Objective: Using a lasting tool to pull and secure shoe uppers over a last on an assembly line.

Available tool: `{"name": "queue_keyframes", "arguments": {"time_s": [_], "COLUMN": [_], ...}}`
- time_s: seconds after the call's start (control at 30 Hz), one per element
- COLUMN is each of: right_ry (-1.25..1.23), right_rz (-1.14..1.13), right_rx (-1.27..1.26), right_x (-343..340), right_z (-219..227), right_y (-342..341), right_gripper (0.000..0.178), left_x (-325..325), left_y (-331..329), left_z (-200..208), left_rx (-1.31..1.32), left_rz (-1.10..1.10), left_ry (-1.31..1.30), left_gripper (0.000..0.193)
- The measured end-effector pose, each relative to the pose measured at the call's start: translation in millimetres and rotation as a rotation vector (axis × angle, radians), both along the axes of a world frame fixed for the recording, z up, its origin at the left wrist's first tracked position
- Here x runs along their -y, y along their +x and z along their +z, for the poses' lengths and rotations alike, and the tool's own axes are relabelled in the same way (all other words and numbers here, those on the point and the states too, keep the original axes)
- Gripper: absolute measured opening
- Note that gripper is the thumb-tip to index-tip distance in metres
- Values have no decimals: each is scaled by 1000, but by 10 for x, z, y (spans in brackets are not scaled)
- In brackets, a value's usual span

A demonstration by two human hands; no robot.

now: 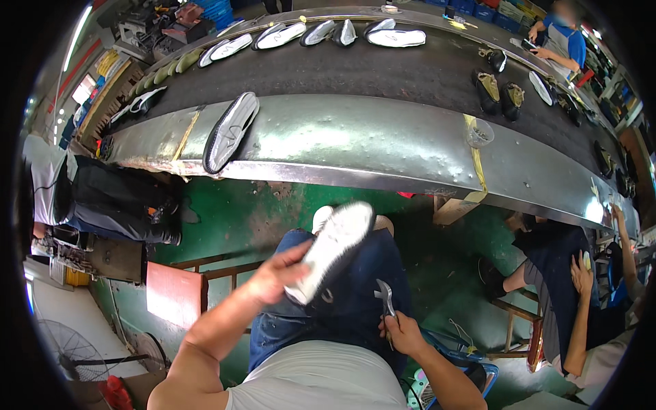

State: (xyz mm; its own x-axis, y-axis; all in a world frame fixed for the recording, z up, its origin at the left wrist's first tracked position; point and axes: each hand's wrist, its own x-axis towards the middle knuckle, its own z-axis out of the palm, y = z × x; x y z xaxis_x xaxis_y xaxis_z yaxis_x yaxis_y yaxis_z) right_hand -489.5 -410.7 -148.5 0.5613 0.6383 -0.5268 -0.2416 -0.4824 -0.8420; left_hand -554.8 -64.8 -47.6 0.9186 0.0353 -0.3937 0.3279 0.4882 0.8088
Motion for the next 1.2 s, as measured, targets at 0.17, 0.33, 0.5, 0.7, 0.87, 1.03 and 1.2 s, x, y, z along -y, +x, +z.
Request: {"name": "queue_keyframes", "arguments": {"time_s": [0.17, 0.33, 0.5, 0.7, 0.87, 1.03, 1.2], "right_ry": [-7, 66, 117, 198, 174, 180, 144], "right_rz": [76, 38, -64, -121, -56, -93, -118], "right_rx": [-35, -180, -390, -500, -513, -494, -464], "right_x": [-87, -20, 27, 56, -68, -80, -105], "right_z": [-47, -271, -322, -351, -222, -148, -87], "right_y": [180, 263, 273, 301, 480, 436, 351], "right_gripper": [40, 40, 36, 36, 36, 38, 38], "left_x": [-637, -1268, -1452, -1695, -2404, -3097, -3172], "left_y": [1281, 3056, 4092, 4299, 3652, 2604, 1898], "left_z": [918, 1270, 881, 396, 680, 993, 1095], "left_rx": [85, 76, 149, 143, 212, -658, -236], "left_rz": [115, 176, 20, -400, 45, -61, 44], "left_ry": [106, 753, 2257, 2262, 2220, 1895, 884], "left_gripper": [65, 67, 47, 34, 31, 71, 65]}}
